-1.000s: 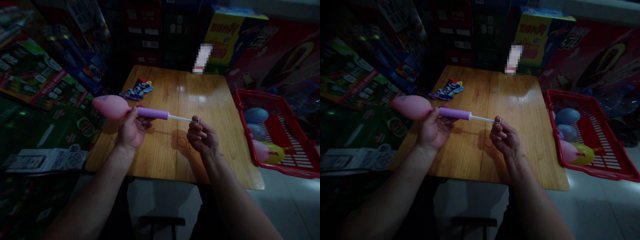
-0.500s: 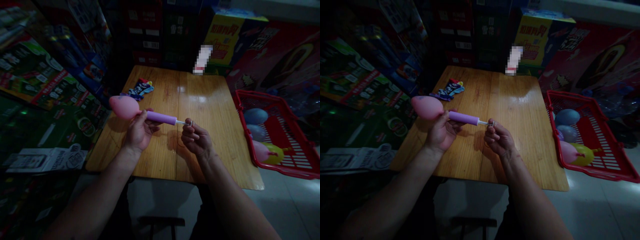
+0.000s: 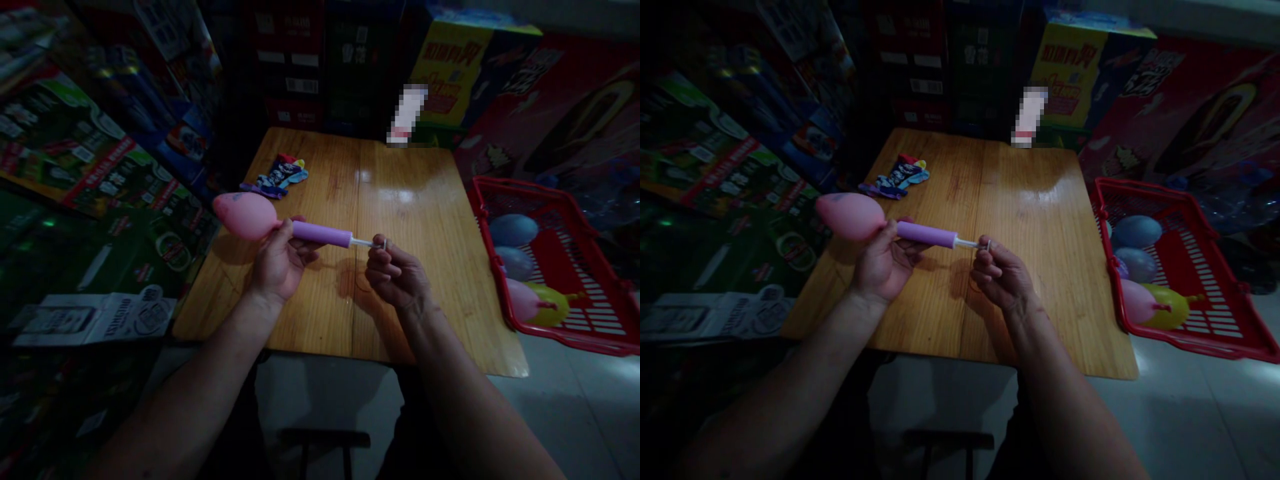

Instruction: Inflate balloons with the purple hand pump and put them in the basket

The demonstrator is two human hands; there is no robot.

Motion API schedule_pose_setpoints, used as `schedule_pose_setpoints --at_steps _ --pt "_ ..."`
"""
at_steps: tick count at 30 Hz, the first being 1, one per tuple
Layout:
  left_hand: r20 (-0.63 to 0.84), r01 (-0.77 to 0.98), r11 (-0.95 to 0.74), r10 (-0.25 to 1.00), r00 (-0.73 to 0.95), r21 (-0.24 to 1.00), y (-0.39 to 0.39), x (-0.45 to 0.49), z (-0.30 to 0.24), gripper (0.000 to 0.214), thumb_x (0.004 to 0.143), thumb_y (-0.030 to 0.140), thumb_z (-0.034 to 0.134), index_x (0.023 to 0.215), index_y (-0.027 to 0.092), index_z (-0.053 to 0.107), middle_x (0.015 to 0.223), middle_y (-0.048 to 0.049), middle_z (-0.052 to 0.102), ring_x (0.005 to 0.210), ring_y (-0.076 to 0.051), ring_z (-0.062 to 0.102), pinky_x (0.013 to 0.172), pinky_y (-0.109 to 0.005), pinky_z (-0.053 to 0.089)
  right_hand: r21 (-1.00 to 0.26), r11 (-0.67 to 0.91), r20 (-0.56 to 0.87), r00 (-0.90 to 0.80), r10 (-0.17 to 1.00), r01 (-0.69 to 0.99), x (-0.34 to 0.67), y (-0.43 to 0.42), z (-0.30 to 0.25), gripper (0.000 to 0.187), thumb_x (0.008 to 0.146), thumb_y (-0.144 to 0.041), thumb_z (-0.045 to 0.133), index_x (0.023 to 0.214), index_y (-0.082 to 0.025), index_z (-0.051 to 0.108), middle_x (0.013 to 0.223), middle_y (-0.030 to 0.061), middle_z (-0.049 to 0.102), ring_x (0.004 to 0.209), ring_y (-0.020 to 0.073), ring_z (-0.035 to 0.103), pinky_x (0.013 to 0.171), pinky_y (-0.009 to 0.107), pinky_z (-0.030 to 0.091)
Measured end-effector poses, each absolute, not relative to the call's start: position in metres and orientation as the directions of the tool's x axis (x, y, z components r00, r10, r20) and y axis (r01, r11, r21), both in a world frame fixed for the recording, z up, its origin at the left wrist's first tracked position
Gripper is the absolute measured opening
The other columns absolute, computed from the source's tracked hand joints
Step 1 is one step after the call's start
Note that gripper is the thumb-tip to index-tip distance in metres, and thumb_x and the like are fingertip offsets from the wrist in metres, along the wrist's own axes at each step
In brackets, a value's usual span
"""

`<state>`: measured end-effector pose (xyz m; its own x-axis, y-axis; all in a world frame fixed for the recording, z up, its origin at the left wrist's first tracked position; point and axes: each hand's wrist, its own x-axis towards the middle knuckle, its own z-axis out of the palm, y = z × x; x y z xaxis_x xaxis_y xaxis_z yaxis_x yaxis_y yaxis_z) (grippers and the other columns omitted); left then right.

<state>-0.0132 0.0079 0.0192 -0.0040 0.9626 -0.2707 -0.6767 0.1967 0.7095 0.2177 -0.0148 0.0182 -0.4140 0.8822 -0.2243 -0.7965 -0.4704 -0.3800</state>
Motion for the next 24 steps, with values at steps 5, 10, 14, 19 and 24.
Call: schedule_pose_setpoints --at_steps 5,10,14,19,24 --pt "-0.245 -0.674 0.243 0.965 0.094 0.698 -0.002 -0.003 0.020 0.034 0.095 0.045 0.073 0.118 0.020 0.067 0.102 -0.0082 0.079 0.090 -0.026 0.080 0.056 -0.027 0.060 -0.375 -0.436 -0.193 -0.391 0.900 -0.818 0.216 -0.016 0.012 0.006 0.099 -0.013 0.062 0.099 -0.018 0.064 0.066 -0.0095 0.057 0.041 0.0006 0.032 0.046 0.011 0.036" --pt "-0.229 -0.661 0.218 0.971 0.072 0.718 -0.001 -0.010 0.023 0.030 0.096 0.042 0.072 0.114 0.018 0.069 0.094 -0.0068 0.078 0.082 -0.024 0.079 0.059 -0.027 0.062 -0.397 -0.506 -0.252 -0.439 0.862 -0.766 0.214 -0.018 0.017 0.006 0.099 -0.014 0.061 0.099 -0.018 0.066 0.068 -0.0076 0.059 0.042 0.0016 0.034 0.047 0.013 0.039" --pt "-0.224 -0.679 0.149 0.974 -0.024 0.719 0.004 -0.013 0.025 0.029 0.098 0.044 0.068 0.114 0.019 0.069 0.095 -0.0072 0.079 0.082 -0.022 0.079 0.057 -0.023 0.058 -0.375 -0.431 -0.231 -0.368 0.901 -0.821 0.214 -0.016 0.023 0.012 0.100 -0.012 0.056 0.095 -0.018 0.065 0.065 -0.0092 0.056 0.040 0.0015 0.029 0.045 0.012 0.036" --pt "-0.251 -0.647 0.239 0.965 0.076 0.724 -0.005 0.005 0.022 0.035 0.095 0.050 0.071 0.116 0.021 0.068 0.106 -0.0091 0.080 0.086 -0.024 0.080 0.061 -0.028 0.061 -0.359 -0.462 -0.254 -0.392 0.884 -0.811 0.205 -0.018 0.022 0.011 0.101 -0.013 0.057 0.096 -0.017 0.066 0.064 -0.0081 0.058 0.040 0.0013 0.027 0.044 0.012 0.035" --pt "-0.224 -0.649 0.140 0.973 -0.048 0.747 0.005 -0.005 0.026 0.036 0.094 0.051 0.073 0.113 0.020 0.071 0.092 -0.0066 0.079 0.080 -0.022 0.079 0.058 -0.024 0.058 -0.365 -0.426 -0.216 -0.370 0.904 -0.828 0.220 -0.018 0.027 0.015 0.101 -0.011 0.053 0.097 -0.016 0.066 0.066 -0.0078 0.058 0.040 0.0009 0.028 0.044 0.011 0.035"
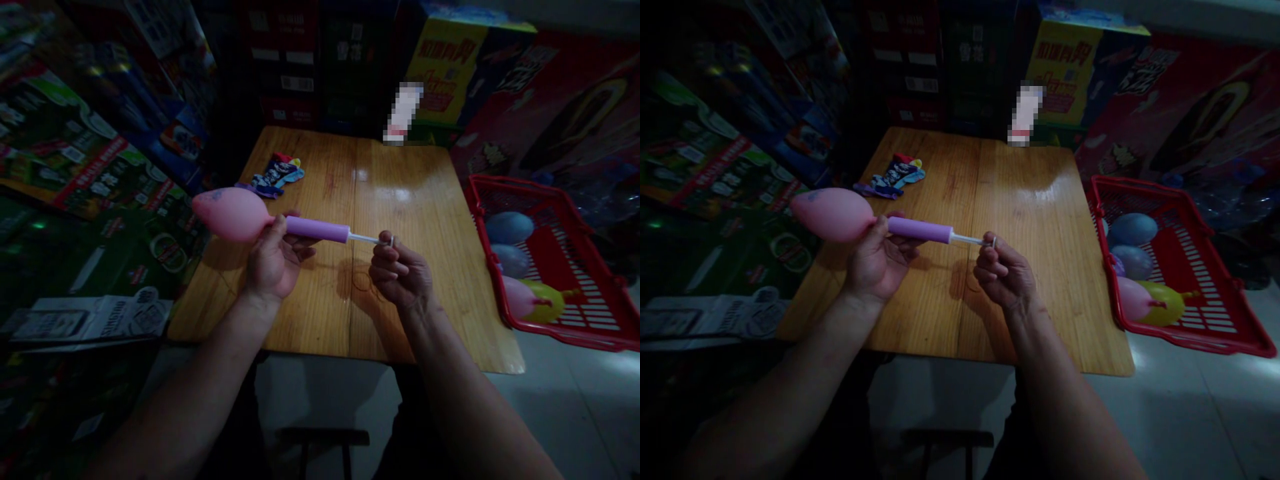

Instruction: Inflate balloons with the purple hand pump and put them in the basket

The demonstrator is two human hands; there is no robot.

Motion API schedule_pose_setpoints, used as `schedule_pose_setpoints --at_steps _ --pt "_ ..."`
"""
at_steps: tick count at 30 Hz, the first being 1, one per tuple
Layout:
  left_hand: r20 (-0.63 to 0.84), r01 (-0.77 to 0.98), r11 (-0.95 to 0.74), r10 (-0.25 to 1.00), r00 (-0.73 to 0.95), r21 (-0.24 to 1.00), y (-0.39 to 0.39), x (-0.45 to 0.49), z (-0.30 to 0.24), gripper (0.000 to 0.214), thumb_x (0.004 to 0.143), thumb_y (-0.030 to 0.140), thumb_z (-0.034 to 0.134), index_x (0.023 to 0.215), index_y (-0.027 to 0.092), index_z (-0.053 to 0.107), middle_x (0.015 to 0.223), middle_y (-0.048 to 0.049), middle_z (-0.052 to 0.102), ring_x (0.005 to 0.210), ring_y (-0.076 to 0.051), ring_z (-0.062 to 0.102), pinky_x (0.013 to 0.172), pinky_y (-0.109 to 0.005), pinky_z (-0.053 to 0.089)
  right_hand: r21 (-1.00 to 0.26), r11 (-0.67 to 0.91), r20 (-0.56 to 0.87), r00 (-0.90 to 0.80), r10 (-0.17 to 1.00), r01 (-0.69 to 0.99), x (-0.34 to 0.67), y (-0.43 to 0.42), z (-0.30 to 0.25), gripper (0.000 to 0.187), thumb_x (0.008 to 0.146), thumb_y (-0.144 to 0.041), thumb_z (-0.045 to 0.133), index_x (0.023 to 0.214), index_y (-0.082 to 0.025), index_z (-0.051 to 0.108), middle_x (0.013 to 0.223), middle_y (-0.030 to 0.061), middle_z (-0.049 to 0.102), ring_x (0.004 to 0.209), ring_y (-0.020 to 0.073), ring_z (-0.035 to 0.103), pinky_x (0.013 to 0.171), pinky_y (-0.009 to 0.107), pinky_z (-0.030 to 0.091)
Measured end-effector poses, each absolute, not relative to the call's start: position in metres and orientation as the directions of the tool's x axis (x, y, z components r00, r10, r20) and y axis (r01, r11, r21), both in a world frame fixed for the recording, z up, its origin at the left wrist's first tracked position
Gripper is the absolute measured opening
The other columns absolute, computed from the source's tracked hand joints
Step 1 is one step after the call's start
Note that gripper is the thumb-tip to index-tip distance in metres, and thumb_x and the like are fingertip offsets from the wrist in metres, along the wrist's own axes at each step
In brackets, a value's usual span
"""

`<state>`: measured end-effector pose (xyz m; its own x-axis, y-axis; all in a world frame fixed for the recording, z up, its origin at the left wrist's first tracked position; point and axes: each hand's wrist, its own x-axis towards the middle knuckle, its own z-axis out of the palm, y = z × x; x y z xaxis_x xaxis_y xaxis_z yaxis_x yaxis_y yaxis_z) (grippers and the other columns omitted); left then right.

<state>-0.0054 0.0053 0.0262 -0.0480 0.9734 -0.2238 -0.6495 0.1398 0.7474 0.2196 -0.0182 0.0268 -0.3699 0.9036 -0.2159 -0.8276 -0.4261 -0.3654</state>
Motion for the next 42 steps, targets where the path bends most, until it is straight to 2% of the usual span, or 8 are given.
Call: schedule_pose_setpoints --at_steps 2,7,13,21,28,32,37,42 --pt "-0.210 -0.663 0.115 0.976 -0.066 0.740 0.005 -0.004 0.027 0.036 0.094 0.050 0.073 0.113 0.020 0.070 0.094 -0.0070 0.079 0.079 -0.021 0.079 0.057 -0.023 0.057 -0.361 -0.397 -0.206 -0.343 0.917 -0.844 0.219 -0.019 0.026 0.014 0.101 -0.011 0.054 0.097 -0.017 0.066 0.066 -0.0087 0.057 0.040 0.0012 0.027 0.044 0.011 0.035" --pt "-0.212 -0.645 0.212 0.974 0.078 0.734 -0.006 0.016 0.025 0.035 0.095 0.049 0.071 0.117 0.021 0.067 0.107 -0.0091 0.080 0.088 -0.024 0.080 0.059 -0.026 0.061 -0.363 -0.407 -0.251 -0.332 0.909 -0.838 0.205 -0.019 0.020 0.010 0.100 -0.013 0.059 0.094 -0.019 0.064 0.064 -0.0095 0.056 0.040 0.0022 0.026 0.044 0.013 0.035" --pt "-0.231 -0.646 0.173 0.973 -0.005 0.744 0.002 0.002 0.031 0.031 0.097 0.048 0.069 0.113 0.021 0.070 0.095 -0.0064 0.079 0.081 -0.021 0.079 0.057 -0.023 0.058 -0.426 -0.416 -0.320 -0.297 0.900 -0.803 0.223 -0.020 0.030 0.017 0.103 -0.015 0.053 0.091 -0.021 0.064 0.066 -0.0081 0.058 0.041 0.0033 0.029 0.044 0.013 0.035" --pt "-0.220 -0.636 0.213 0.973 0.070 0.742 -0.008 0.016 0.028 0.039 0.094 0.053 0.072 0.118 0.023 0.067 0.112 -0.0099 0.079 0.093 -0.025 0.080 0.061 -0.026 0.060 -0.372 -0.458 -0.344 -0.338 0.876 -0.807 0.198 -0.021 0.022 0.012 0.102 -0.015 0.056 0.098 -0.021 0.066 0.072 -0.0067 0.064 0.043 0.0026 0.032 0.047 0.013 0.039" --pt "-0.222 -0.664 0.133 0.974 -0.052 0.736 0.006 -0.010 0.033 0.031 0.097 0.047 0.070 0.112 0.020 0.071 0.094 -0.0076 0.079 0.078 -0.020 0.077 0.058 -0.024 0.058 -0.407 -0.440 -0.216 -0.383 0.898 -0.801 0.217 -0.019 0.030 0.019 0.103 -0.013 0.049 0.096 -0.021 0.065 0.066 -0.0091 0.057 0.040 0.0017 0.017 0.042 0.012 0.029" --pt "-0.210 -0.629 0.179 0.977 0.025 0.757 -0.002 -0.004 0.034 0.037 0.096 0.054 0.069 0.118 0.024 0.068 0.112 -0.0097 0.079 0.091 -0.024 0.079 0.057 -0.026 0.059 -0.375 -0.402 -0.148 -0.374 0.916 -0.835 0.217 -0.024 0.025 0.015 0.103 -0.013 0.053 0.099 -0.021 0.065 0.066 -0.0096 0.056 0.039 0.0018 0.017 0.043 0.011 0.031" --pt "-0.231 -0.631 0.271 0.962 0.147 0.727 -0.008 0.008 0.026 0.034 0.098 0.052 0.068 0.116 0.024 0.066 0.112 -0.0110 0.079 0.092 -0.024 0.079 0.067 -0.030 0.064 -0.344 -0.477 -0.263 -0.404 0.876 -0.809 0.199 -0.028 0.017 0.011 0.102 -0.015 0.057 0.096 -0.019 0.064 0.066 -0.0083 0.057 0.040 0.0014 0.022 0.043 0.011 0.033" --pt "-0.271 -0.646 0.314 0.948 0.169 0.695 -0.002 0.004 0.025 0.033 0.096 0.049 0.071 0.117 0.023 0.067 0.103 -0.0082 0.078 0.093 -0.026 0.080 0.062 -0.028 0.061 -0.336 -0.442 -0.368 -0.316 0.874 -0.832 0.207 -0.023 0.028 0.022 0.107 -0.014 0.049 0.091 -0.018 0.064 0.063 -0.0089 0.054 0.039 0.0027 0.019 0.040 0.012 0.031"
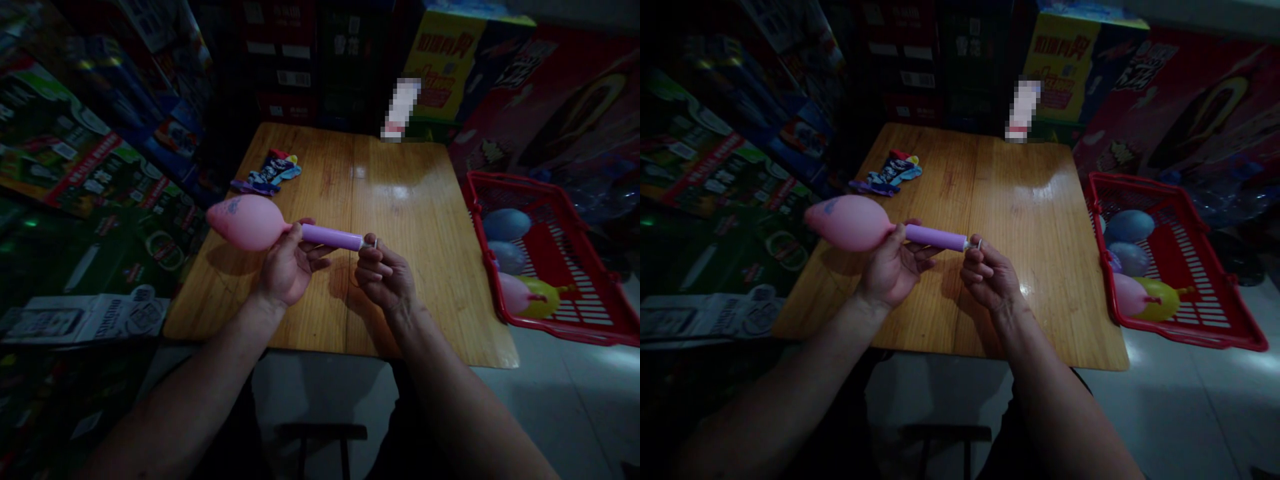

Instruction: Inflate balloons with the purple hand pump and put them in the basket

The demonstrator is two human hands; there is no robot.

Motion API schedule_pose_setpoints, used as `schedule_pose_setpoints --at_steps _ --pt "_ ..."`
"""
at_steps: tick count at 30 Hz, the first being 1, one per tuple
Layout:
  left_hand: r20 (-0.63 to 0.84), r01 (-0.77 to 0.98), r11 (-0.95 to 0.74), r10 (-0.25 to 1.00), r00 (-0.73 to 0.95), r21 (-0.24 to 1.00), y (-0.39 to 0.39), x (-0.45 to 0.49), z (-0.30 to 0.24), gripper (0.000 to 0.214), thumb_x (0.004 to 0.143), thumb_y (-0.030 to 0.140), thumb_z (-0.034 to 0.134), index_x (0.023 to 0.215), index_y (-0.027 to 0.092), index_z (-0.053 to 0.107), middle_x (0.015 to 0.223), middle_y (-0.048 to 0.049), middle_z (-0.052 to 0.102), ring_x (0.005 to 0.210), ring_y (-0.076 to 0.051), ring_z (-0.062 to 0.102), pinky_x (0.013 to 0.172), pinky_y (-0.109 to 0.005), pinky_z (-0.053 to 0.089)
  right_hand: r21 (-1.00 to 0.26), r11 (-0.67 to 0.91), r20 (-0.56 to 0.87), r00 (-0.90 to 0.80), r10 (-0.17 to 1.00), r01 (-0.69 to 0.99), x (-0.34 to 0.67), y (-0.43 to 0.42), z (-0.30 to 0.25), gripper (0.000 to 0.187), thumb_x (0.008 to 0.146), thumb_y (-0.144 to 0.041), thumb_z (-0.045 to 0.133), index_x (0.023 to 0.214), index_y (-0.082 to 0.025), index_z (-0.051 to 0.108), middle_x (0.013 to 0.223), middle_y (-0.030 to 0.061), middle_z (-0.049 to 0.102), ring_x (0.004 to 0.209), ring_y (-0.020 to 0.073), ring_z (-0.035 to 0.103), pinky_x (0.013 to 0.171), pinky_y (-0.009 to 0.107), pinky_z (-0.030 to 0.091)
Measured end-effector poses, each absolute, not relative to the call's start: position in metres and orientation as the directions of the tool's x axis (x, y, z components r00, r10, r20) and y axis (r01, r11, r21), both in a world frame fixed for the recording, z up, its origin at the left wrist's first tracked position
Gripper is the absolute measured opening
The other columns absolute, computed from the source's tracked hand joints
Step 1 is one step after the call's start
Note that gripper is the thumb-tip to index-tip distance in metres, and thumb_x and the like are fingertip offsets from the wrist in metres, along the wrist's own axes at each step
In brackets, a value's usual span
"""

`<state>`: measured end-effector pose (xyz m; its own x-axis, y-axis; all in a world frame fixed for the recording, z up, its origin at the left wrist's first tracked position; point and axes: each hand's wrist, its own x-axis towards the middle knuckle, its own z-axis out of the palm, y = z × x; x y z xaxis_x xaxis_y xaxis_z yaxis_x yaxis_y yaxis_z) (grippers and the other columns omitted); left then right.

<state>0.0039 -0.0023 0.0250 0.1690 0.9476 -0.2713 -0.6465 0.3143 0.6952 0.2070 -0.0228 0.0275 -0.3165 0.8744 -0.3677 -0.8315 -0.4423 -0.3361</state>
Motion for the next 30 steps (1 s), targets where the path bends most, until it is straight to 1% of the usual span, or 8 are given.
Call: schedule_pose_setpoints --at_steps 3,6,11,15,19,25,27,30 --pt "-0.260 -0.656 0.237 0.963 0.063 0.717 0.003 -0.006 0.028 0.034 0.096 0.049 0.071 0.116 0.022 0.069 0.094 -0.0065 0.078 0.084 -0.023 0.080 0.058 -0.025 0.059 -0.373 -0.445 -0.356 -0.317 0.879 -0.814 0.218 -0.022 0.035 0.027 0.108 -0.014 0.044 0.091 -0.019 0.065 0.062 -0.0086 0.053 0.039 0.0030 0.019 0.040 0.013 0.031" --pt "-0.213 -0.659 0.155 0.977 -0.008 0.736 0.003 -0.009 0.029 0.038 0.094 0.051 0.074 0.118 0.022 0.070 0.094 -0.0063 0.078 0.085 -0.023 0.080 0.055 -0.022 0.056 -0.370 -0.385 -0.292 -0.288 0.912 -0.846 0.219 -0.024 0.032 0.025 0.107 -0.012 0.045 0.094 -0.019 0.066 0.062 -0.0092 0.052 0.039 0.0028 0.021 0.041 0.012 0.030" --pt "-0.244 -0.630 0.242 0.966 0.086 0.738 -0.008 0.008 0.025 0.037 0.093 0.051 0.074 0.116 0.022 0.068 0.099 -0.0067 0.079 0.087 -0.026 0.080 0.055 -0.027 0.059 -0.356 -0.423 -0.259 -0.347 0.901 -0.833 0.204 -0.024 0.019 0.012 0.102 -0.014 0.056 0.095 -0.019 0.065 0.063 -0.0099 0.052 0.039 0.0015 0.021 0.042 0.011 0.032" --pt "-0.263 -0.610 0.219 0.965 0.018 0.762 -0.001 0.000 0.027 0.035 0.094 0.050 0.072 0.113 0.021 0.070 0.092 -0.0066 0.077 0.082 -0.025 0.079 0.055 -0.025 0.057 -0.424 -0.466 -0.283 -0.375 0.883 -0.777 0.211 -0.022 0.025 0.012 0.103 -0.016 0.056 0.095 -0.019 0.065 0.064 -0.0089 0.053 0.040 0.0018 0.020 0.043 0.012 0.032" --pt "-0.239 -0.626 0.142 0.968 -0.074 0.767 0.003 -0.009 0.029 0.040 0.094 0.055 0.071 0.116 0.021 0.070 0.093 -0.0072 0.078 0.085 -0.025 0.079 0.053 -0.023 0.053 -0.433 -0.392 -0.246 -0.312 0.918 -0.812 0.217 -0.021 0.029 0.017 0.104 -0.015 0.053 0.094 -0.020 0.065 0.063 -0.0099 0.050 0.040 0.0025 0.016 0.042 0.012 0.029" --pt "-0.257 -0.629 0.239 0.964 0.064 0.740 -0.007 0.004 0.025 0.037 0.092 0.051 0.075 0.114 0.021 0.069 0.095 -0.0060 0.078 0.083 -0.024 0.080 0.052 -0.023 0.055 -0.382 -0.464 -0.262 -0.388 0.884 -0.799 0.205 -0.023 0.020 0.011 0.101 -0.015 0.057 0.094 -0.020 0.065 0.064 -0.0091 0.054 0.040 0.0026 0.022 0.043 0.013 0.033" --pt "-0.247 -0.627 0.214 0.968 0.035 0.749 -0.003 -0.002 0.027 0.035 0.093 0.049 0.073 0.114 0.021 0.070 0.094 -0.0063 0.078 0.084 -0.025 0.080 0.052 -0.023 0.054 -0.395 -0.464 -0.254 -0.391 0.885 -0.793 0.213 -0.022 0.023 0.012 0.101 -0.015 0.055 0.095 -0.020 0.065 0.065 -0.0087 0.055 0.040 0.0026 0.024 0.044 0.013 0.034" --pt "-0.234 -0.632 0.148 0.971 -0.055 0.761 0.003 -0.010 0.030 0.037 0.094 0.051 0.071 0.115 0.021 0.071 0.094 -0.0073 0.078 0.088 -0.026 0.080 0.051 -0.022 0.052 -0.384 -0.404 -0.210 -0.348 0.914 -0.830 0.222 -0.021 0.027 0.013 0.101 -0.013 0.054 0.096 -0.019 0.064 0.065 -0.0093 0.055 0.040 0.0020 0.025 0.044 0.012 0.034"
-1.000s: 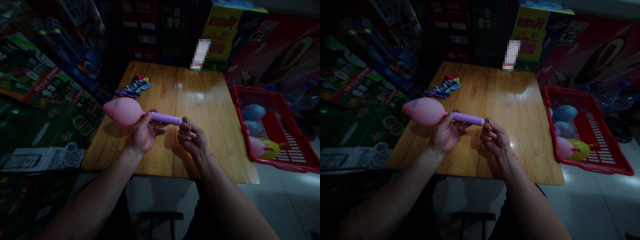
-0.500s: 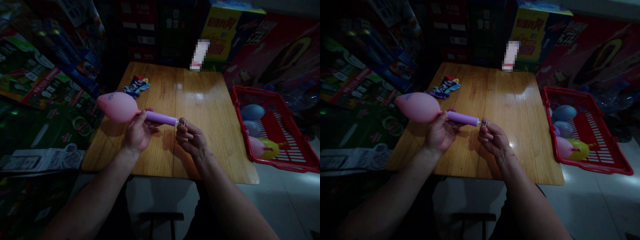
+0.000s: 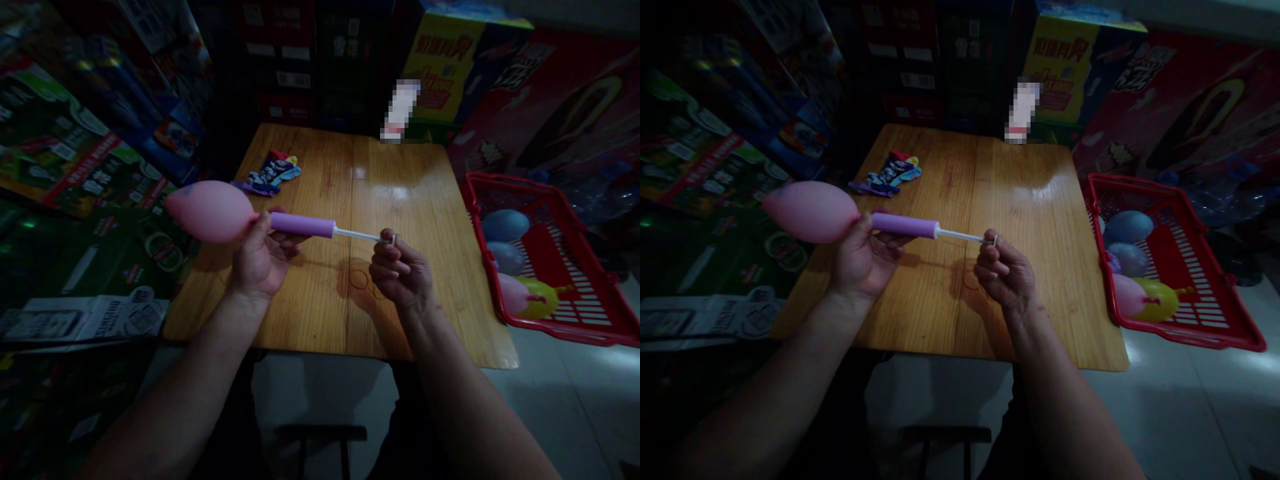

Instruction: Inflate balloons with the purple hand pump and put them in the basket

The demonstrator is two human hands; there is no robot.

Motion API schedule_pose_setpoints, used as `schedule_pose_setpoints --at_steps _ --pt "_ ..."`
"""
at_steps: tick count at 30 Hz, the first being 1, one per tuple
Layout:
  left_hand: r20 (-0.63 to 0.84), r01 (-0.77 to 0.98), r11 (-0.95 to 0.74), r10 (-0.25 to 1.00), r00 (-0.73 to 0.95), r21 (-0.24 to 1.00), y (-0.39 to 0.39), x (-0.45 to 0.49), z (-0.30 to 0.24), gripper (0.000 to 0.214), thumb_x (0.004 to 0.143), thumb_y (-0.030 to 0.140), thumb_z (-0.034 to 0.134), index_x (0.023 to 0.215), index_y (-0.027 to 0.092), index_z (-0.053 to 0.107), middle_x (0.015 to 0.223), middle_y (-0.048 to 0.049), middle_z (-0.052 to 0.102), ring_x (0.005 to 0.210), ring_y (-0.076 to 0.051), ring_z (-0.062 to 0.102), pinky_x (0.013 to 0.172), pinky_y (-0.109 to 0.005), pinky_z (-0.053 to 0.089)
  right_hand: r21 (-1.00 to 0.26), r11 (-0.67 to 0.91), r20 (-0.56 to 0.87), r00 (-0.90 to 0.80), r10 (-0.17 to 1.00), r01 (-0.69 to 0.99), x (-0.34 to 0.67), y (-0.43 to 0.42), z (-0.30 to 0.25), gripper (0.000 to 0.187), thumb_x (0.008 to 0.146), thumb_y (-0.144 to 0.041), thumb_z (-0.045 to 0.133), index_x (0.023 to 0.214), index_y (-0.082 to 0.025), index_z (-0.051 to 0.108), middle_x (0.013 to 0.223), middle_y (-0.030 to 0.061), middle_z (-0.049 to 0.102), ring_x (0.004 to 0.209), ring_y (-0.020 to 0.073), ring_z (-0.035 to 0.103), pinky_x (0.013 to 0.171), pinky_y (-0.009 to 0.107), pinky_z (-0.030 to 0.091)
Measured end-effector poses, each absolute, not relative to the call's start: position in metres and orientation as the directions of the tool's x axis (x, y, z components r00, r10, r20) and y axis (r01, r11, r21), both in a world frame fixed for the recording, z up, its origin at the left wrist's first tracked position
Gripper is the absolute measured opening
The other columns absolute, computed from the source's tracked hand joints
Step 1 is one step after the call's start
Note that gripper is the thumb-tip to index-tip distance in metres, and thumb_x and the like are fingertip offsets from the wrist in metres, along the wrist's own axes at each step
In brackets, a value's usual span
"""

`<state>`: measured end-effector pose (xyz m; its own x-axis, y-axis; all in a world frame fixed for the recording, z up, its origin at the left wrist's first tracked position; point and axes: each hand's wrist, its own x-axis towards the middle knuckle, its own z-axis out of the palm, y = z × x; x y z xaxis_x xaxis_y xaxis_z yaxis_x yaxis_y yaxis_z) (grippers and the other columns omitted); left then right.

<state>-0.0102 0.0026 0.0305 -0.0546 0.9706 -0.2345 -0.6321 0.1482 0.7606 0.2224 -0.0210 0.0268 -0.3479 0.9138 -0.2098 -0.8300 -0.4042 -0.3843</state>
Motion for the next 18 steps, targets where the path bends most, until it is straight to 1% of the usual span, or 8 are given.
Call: schedule_pose_setpoints --at_steps 2,3,5,7,9,13,15,18 --pt "-0.232 -0.635 0.150 0.972 -0.047 0.758 0.001 -0.008 0.030 0.039 0.093 0.053 0.072 0.116 0.022 0.070 0.097 -0.0077 0.078 0.089 -0.027 0.080 0.050 -0.023 0.052 -0.346 -0.374 -0.202 -0.321 0.925 -0.860 0.220 -0.022 0.025 0.013 0.101 -0.012 0.055 0.095 -0.019 0.064 0.063 -0.0098 0.054 0.039 0.0018 0.025 0.043 0.011 0.033" --pt "-0.242 -0.635 0.182 0.970 -0.009 0.751 -0.001 -0.005 0.029 0.039 0.093 0.053 0.072 0.116 0.022 0.070 0.099 -0.0079 0.079 0.089 -0.027 0.080 0.050 -0.023 0.053 -0.335 -0.380 -0.214 -0.323 0.922 -0.862 0.217 -0.022 0.023 0.012 0.101 -0.013 0.055 0.095 -0.019 0.064 0.062 -0.0099 0.053 0.039 0.0019 0.025 0.043 0.011 0.034" --pt "-0.262 -0.629 0.247 0.963 0.071 0.737 -0.004 0.001 0.027 0.038 0.092 0.052 0.074 0.115 0.022 0.069 0.100 -0.0081 0.079 0.088 -0.028 0.080 0.051 -0.024 0.055 -0.342 -0.425 -0.259 -0.350 0.900 -0.838 0.209 -0.023 0.021 0.012 0.101 -0.014 0.056 0.093 -0.018 0.065 0.061 -0.0095 0.053 0.039 0.0024 0.024 0.043 0.012 0.034" --pt "-0.260 -0.625 0.261 0.961 0.095 0.736 -0.005 0.001 0.026 0.037 0.092 0.050 0.075 0.114 0.021 0.069 0.097 -0.0081 0.078 0.086 -0.027 0.080 0.052 -0.024 0.056 -0.376 -0.473 -0.299 -0.379 0.876 -0.797 0.207 -0.022 0.020 0.015 0.102 -0.014 0.054 0.094 -0.019 0.065 0.063 -0.0083 0.056 0.040 0.0030 0.024 0.043 0.013 0.036" --pt "-0.246 -0.624 0.223 0.968 0.051 0.749 -0.001 -0.006 0.027 0.039 0.093 0.051 0.074 0.115 0.020 0.069 0.094 -0.0077 0.078 0.084 -0.026 0.080 0.052 -0.023 0.055 -0.396 -0.476 -0.292 -0.383 0.876 -0.785 0.212 -0.021 0.022 0.017 0.104 -0.015 0.052 0.094 -0.019 0.065 0.064 -0.0079 0.057 0.040 0.0032 0.024 0.043 0.014 0.036" --pt "-0.219 -0.629 0.134 0.974 -0.059 0.766 0.004 -0.014 0.027 0.044 0.092 0.055 0.073 0.118 0.020 0.069 0.092 -0.0070 0.078 0.084 -0.025 0.080 0.051 -0.021 0.052 -0.347 -0.408 -0.203 -0.357 0.912 -0.845 0.219 -0.020 0.024 0.015 0.102 -0.012 0.053 0.095 -0.018 0.065 0.064 -0.0088 0.056 0.040 0.0020 0.025 0.043 0.011 0.035" --pt "-0.232 -0.636 0.167 0.972 -0.019 0.753 0.000 -0.007 0.025 0.044 0.092 0.056 0.072 0.119 0.022 0.068 0.095 -0.0069 0.078 0.085 -0.025 0.079 0.051 -0.022 0.052 -0.350 -0.420 -0.192 -0.374 0.907 -0.838 0.214 -0.021 0.022 0.014 0.102 -0.013 0.055 0.096 -0.019 0.065 0.065 -0.0086 0.057 0.040 0.0021 0.026 0.044 0.012 0.037" --pt "-0.271 -0.632 0.265 0.958 0.089 0.728 -0.006 0.006 0.023 0.041 0.093 0.054 0.072 0.118 0.021 0.067 0.098 -0.0076 0.078 0.086 -0.027 0.080 0.052 -0.024 0.055 -0.384 -0.458 -0.229 -0.398 0.888 -0.802 0.209 -0.021 0.020 0.011 0.102 -0.015 0.058 0.095 -0.019 0.065 0.065 -0.0084 0.057 0.041 0.0028 0.025 0.044 0.013 0.037"
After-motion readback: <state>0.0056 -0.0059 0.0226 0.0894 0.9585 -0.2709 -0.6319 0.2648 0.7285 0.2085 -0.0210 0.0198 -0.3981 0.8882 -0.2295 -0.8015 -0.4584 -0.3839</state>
